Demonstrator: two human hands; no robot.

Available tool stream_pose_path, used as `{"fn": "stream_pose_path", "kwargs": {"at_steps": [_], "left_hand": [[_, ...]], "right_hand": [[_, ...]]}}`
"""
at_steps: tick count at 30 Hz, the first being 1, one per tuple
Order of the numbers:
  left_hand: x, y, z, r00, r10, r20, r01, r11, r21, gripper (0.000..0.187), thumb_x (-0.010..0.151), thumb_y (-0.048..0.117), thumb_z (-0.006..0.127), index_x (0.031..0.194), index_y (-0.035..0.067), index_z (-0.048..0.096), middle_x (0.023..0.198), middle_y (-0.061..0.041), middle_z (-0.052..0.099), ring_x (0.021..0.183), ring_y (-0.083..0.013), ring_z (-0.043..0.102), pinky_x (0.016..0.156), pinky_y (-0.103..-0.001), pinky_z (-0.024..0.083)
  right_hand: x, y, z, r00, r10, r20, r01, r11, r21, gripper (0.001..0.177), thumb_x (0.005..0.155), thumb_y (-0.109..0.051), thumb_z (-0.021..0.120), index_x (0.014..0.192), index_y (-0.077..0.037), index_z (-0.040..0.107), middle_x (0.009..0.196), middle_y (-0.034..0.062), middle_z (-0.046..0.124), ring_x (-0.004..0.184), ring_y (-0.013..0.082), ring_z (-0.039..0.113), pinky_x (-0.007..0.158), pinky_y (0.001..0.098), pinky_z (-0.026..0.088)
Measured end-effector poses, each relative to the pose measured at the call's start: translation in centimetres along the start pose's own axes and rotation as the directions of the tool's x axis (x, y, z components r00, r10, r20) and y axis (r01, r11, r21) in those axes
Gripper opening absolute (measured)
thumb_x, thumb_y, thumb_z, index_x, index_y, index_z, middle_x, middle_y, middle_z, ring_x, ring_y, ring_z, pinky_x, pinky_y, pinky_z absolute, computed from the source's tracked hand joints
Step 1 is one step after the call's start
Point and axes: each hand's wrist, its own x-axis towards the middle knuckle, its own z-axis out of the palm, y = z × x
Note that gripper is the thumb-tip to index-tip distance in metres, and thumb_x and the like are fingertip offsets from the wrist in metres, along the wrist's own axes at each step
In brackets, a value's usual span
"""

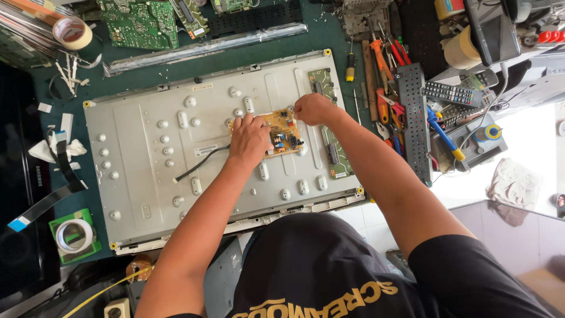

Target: The person uses a screwdriver to remove screws from a circuit board mounted on the back of a disassembled television. They lift the circuit board off the chassis, flip it over to inspect both sides, and then place it on the workbench. Finally, the person lifts the television screen and sets it upright on the table.

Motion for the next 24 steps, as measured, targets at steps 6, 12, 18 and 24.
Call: {"fn": "stream_pose_path", "kwargs": {"at_steps": [6, 12, 18, 24], "left_hand": [[0.2, 0.3, 0.4, 1.0, 0.016, -0.012, -0.015, 0.998, 0.067, 0.047, 0.071, 0.051, 0.092, 0.099, 0.015, 0.081, 0.102, -0.002, 0.066, 0.098, -0.0234, 0.05, 0.086, -0.042, 0.036], [0.8, -0.1, 0.5, 1.0, 0.023, -0.019, -0.022, 0.998, 0.055, 0.046, 0.071, 0.052, 0.09, 0.097, 0.015, 0.08, 0.102, -0.003, 0.071, 0.098, -0.0235, 0.053, 0.088, -0.042, 0.036], [0.1, 0.2, -0.1, 1.0, 0.019, 0.023, -0.02, 0.999, 0.039, 0.053, 0.073, 0.06, 0.087, 0.098, 0.014, 0.078, 0.107, -0.004, 0.072, 0.1, -0.0242, 0.054, 0.088, -0.042, 0.037], [-1.7, 1.0, -0.1, 0.991, 0.054, 0.126, -0.069, 0.991, 0.118, 0.081, 0.071, 0.058, 0.092, 0.126, 0.005, 0.066, 0.118, -0.013, 0.063, 0.109, -0.0275, 0.053, 0.089, -0.043, 0.036]], "right_hand": [[0.2, -0.8, -0.3, 0.998, -0.051, -0.024, 0.048, 0.991, -0.122, 0.03, 0.098, -0.052, 0.066, 0.115, -0.032, 0.083, 0.112, 0.0013, 0.082, 0.113, 0.0319, 0.075, 0.097, 0.0471, 0.063], [-0.7, 0.1, 1.8, 0.968, 0.042, -0.249, -0.062, 0.995, -0.075, 0.034, 0.096, -0.046, 0.06, 0.101, -0.025, 0.086, 0.095, 0.0044, 0.083, 0.091, 0.0333, 0.08, 0.081, 0.0481, 0.067], [-0.2, 0.4, 1.4, 0.901, -0.392, -0.186, 0.137, 0.665, -0.734, 0.025, 0.091, -0.018, 0.058, 0.083, -0.02, 0.081, 0.08, 0.0024, 0.077, 0.074, 0.031, 0.073, 0.047, 0.0518, 0.06], [-4.3, -0.2, 2.3, 0.933, 0.096, -0.348, 0.012, 0.955, 0.297, 0.028, 0.098, -0.043, 0.076, 0.12, -0.025, 0.079, 0.111, 0.0058, 0.08, 0.104, 0.0351, 0.077, 0.09, 0.0508, 0.064]]}}
